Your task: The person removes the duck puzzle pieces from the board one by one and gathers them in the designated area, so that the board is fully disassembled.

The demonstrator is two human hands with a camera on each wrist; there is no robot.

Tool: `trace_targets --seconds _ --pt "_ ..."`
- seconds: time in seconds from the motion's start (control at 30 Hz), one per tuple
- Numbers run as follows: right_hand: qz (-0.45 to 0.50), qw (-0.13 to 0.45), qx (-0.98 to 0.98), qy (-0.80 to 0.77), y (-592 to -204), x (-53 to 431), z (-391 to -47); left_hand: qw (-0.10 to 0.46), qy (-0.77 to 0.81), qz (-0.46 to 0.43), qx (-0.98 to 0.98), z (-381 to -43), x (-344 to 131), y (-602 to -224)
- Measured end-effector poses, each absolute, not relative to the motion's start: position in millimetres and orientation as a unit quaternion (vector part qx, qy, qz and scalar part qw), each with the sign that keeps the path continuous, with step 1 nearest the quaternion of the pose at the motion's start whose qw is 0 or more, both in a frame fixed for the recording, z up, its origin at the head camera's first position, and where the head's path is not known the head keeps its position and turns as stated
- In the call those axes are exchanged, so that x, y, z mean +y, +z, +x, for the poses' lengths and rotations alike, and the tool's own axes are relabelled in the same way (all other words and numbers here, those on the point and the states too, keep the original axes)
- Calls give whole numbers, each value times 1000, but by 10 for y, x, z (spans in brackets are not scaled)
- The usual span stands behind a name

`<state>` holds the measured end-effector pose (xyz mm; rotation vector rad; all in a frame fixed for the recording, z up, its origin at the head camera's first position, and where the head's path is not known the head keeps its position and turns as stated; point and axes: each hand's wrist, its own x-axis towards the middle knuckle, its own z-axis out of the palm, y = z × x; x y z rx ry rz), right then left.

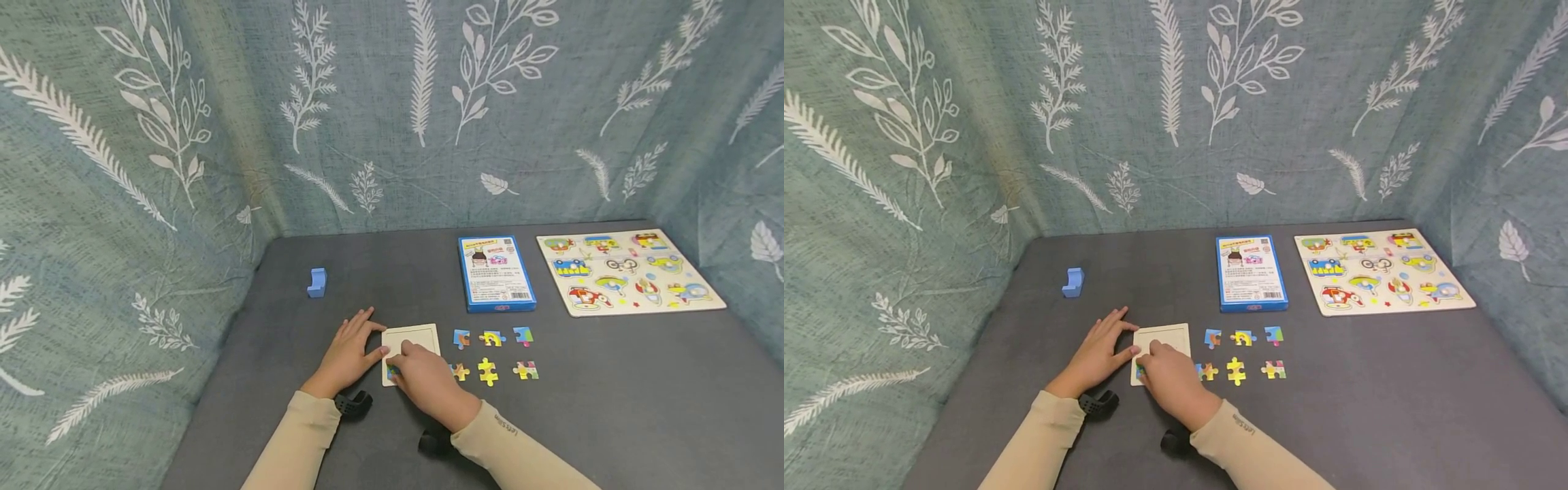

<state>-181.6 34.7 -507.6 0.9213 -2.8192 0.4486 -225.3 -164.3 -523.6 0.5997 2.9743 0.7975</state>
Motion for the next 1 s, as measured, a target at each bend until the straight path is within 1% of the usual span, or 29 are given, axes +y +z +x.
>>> trace_targets --seconds 0.23,0.47,0.6,0.8,1.0 --pt "306 71 -936 160 -5103 340 -1820 5 257 187 948 -2254 -1644 -5239" --pt "308 88 -923 214 -5139 350 -1843 7 258 187 948 -2256 -1636 -5231" --pt "311 116 -913 236 -5157 356 -1878 8 252 182 951 -2271 -1623 -5211" --pt "323 162 -902 237 -5189 375 -1894 -19 261 200 944 -2262 -1624 -5228" --pt "310 152 -892 292 -5225 376 -1929 -14 259 199 945 -2270 -1633 -5258"
